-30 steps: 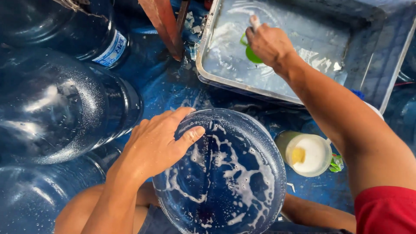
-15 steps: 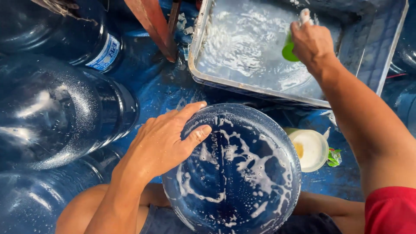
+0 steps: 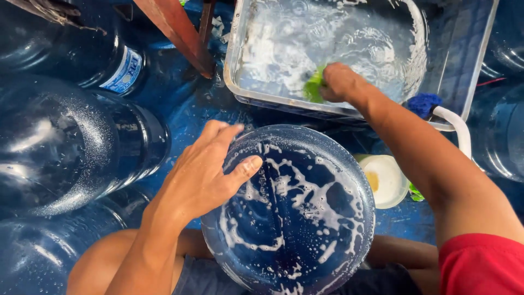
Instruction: A person is cleaning a large blue water jug by scrubbing the exterior with a sponge and soap, then rinsing it and cleaning the interior using a water pipe.
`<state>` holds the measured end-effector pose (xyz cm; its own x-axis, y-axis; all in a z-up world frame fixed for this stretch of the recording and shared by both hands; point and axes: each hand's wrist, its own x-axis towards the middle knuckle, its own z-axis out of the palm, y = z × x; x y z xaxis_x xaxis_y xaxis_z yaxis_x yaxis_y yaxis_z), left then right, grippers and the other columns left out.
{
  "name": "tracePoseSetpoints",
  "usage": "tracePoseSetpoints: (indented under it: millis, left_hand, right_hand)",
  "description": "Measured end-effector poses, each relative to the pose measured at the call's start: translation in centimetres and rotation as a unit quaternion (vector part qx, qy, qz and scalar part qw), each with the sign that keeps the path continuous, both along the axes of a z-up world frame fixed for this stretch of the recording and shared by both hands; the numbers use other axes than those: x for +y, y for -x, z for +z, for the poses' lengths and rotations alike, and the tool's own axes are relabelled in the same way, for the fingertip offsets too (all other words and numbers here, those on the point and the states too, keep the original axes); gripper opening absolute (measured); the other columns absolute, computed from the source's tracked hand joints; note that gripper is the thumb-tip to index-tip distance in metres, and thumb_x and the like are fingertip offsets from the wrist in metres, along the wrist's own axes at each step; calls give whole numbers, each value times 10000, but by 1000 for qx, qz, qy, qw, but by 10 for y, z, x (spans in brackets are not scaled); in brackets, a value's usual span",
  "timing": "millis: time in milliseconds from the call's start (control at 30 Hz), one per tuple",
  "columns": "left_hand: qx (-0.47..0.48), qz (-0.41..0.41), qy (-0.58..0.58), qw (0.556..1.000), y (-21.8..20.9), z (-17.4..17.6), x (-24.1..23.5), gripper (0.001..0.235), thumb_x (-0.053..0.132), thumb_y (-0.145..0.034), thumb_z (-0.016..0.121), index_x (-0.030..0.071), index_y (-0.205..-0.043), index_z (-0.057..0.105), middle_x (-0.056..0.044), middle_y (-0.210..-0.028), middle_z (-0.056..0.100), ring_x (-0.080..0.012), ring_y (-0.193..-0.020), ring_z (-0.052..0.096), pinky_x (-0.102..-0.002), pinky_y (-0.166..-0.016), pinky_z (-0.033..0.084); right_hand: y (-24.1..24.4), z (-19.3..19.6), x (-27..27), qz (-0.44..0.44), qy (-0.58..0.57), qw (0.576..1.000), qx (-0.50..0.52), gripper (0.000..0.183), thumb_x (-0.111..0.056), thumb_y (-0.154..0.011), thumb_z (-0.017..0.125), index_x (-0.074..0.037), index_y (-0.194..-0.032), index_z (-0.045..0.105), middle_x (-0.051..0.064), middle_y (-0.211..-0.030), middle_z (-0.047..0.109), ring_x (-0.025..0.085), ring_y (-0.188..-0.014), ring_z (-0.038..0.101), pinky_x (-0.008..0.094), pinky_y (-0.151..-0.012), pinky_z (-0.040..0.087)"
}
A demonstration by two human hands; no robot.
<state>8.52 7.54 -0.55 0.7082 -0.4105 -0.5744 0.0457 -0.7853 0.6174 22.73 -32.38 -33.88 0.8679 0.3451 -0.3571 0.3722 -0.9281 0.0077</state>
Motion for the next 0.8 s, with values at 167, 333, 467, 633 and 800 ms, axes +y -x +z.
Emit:
tracePoseSetpoints:
  millis: [167, 333, 467, 633, 800]
  left_hand:
    - [-5, -24, 6, 1000, 3, 8, -7, 783, 602, -900, 413, 205, -1574, 367, -15, -1620, 418, -318, -1417, 442, -575, -1035, 378]
    - [-32, -29, 29, 999, 6, 2, -10, 738, 670, -820, 450, 216, -1384, 596, 7, -1380, 666, -277, -1241, 611, -491, -946, 460]
    - [-40, -38, 60, 997, 6, 0, -17, 703, 671, -802, 455, 214, -1298, 657, 3, -1282, 711, -256, -1200, 633, -459, -946, 441]
    - [-13, -39, 82, 996, 9, 0, -22, 896, 691, -783, 478, 185, -1523, 469, -77, -1549, 513, -300, -1420, 463, -490, -1091, 361]
    - [15, -2, 80, 997, 15, -2, -21, 891, 661, -800, 463, 230, -1577, 393, -60, -1676, 331, -264, -1564, 248, -507, -1197, 216]
  right_hand:
    - [37, 163, 34, -318, -243, 882, 249, 249, -152, -1052, 580, 67, -963, 656, 224, -867, 770, 281, -704, 728, 403, -732, 607]
    - [95, 245, 23, -300, -343, 874, 170, 325, -152, -1061, 572, 50, -850, 716, 198, -803, 771, 250, -670, 731, 386, -817, 612]
    - [156, 332, 38, -339, -371, 860, 84, 266, -162, -1076, 579, 28, -917, 675, 197, -722, 745, 198, -552, 557, 366, -733, 334]
    - [214, 387, 60, -380, -263, 886, 23, 294, -272, -1088, 629, -10, -956, 649, 175, -898, 804, 161, -413, 548, 300, -361, 360]
    - [258, 377, 41, -314, -217, 918, -108, 308, -260, -1050, 738, 8, -898, 728, 107, -878, 633, 243, -702, 626, 414, -592, 435]
